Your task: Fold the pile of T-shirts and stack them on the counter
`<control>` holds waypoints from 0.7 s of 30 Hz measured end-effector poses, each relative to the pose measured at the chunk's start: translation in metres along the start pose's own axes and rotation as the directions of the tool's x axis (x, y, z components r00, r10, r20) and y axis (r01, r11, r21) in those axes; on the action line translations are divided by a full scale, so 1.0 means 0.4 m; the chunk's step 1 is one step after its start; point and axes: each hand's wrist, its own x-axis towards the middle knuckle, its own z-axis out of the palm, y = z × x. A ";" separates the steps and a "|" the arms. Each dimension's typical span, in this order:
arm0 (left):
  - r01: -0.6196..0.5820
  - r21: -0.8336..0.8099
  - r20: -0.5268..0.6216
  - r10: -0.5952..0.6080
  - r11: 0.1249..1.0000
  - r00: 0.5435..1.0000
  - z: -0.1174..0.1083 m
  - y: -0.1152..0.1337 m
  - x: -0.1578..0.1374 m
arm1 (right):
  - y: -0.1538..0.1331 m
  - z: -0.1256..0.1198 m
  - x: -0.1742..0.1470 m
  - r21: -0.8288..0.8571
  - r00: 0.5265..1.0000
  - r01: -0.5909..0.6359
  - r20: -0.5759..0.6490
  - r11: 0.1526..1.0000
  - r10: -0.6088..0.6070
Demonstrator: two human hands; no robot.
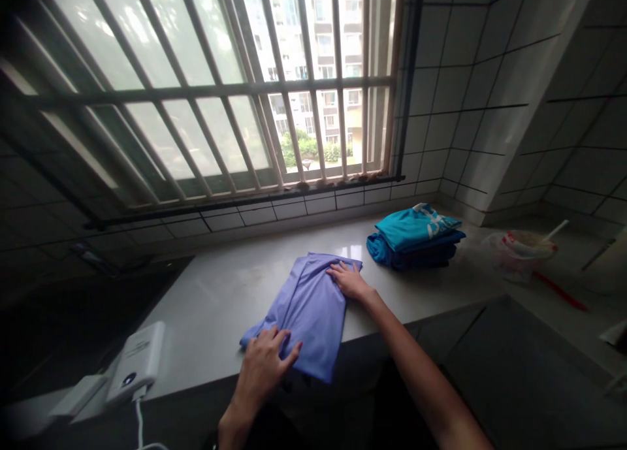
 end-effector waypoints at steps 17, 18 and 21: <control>-0.183 -0.161 0.069 0.197 0.970 0.978 0.022 -0.134 -0.092 | -0.140 0.171 -0.365 -0.001 0.911 0.227 -0.353 0.974 -0.213; -0.162 -0.182 0.075 0.178 0.970 0.981 0.001 -0.143 -0.086 | -0.145 0.169 -0.364 0.020 0.895 0.251 -0.386 0.968 -0.224; -0.136 -0.238 0.010 0.143 0.962 0.990 -0.078 -0.156 -0.037 | -0.151 0.125 -0.349 0.138 0.880 0.276 -0.435 0.951 -0.192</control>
